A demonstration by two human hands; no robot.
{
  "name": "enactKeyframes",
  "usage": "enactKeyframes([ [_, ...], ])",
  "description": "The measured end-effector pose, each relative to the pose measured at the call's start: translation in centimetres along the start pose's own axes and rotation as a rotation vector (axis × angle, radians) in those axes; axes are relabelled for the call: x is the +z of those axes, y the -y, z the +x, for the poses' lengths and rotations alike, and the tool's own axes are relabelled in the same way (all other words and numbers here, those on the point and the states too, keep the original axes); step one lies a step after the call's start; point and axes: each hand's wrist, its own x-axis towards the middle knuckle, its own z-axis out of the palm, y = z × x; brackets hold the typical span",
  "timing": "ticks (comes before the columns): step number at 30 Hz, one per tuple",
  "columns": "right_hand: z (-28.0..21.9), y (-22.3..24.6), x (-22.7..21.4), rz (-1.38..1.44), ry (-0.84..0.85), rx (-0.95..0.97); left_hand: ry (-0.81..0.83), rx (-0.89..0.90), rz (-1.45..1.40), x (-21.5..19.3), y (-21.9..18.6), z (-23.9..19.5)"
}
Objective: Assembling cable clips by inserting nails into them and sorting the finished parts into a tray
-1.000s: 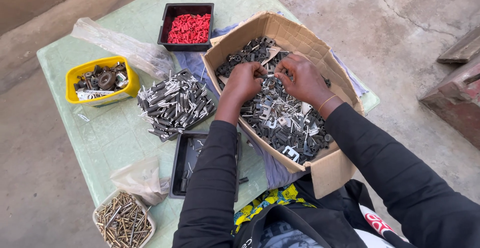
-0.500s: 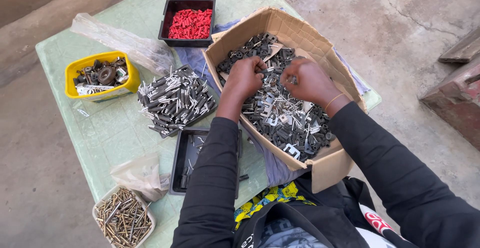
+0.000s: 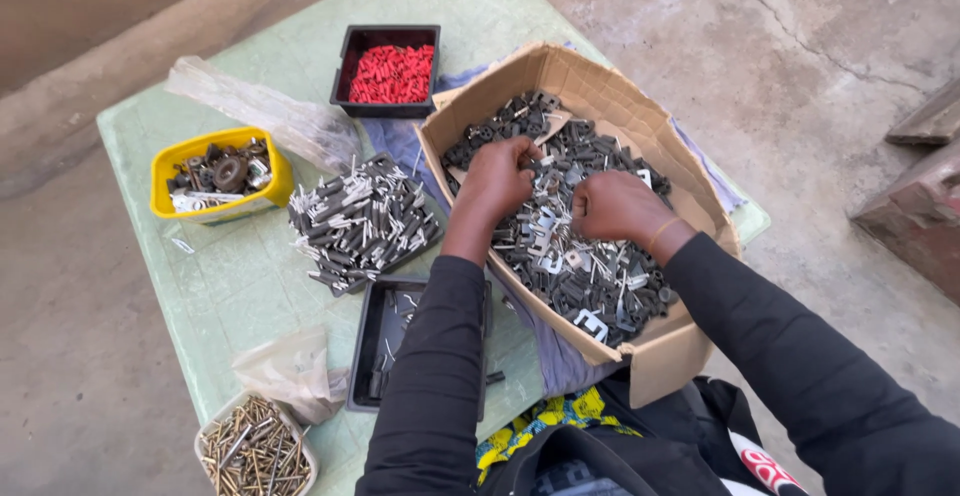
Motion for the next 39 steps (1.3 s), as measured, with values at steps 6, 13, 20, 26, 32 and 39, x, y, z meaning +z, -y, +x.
enactKeyframes([
  [6,1.3,-1.3,0.0,0.045,-0.137,0.079,0.001,-0.021,-0.007,0.1,-0.1,-0.2],
  [13,0.7,-1.1,-0.3,0.121,-0.183,0.0,-0.013,-0.01,-0.006,0.6,0.9,0.4],
  [20,1.7,-2.3,0.8,0.406,-0.457,-0.171,-0.001,0.0,0.018,0.6,0.9,0.4],
  [26,1.6,-2.5,1.3,0.483,-0.5,-0.26,0.029,-0.02,0.028,1.2,0.9,0.2],
  [32,1.7,-2.6,1.5,0.576,-0.441,-0.203,0.051,-0.042,-0.02,1.0,0.8,0.2],
  [39,2.8,-3.1,2.4,0.618,-0.394,-0.197,0.075,-0.025,-0.114,0.9,0.7,0.5],
])
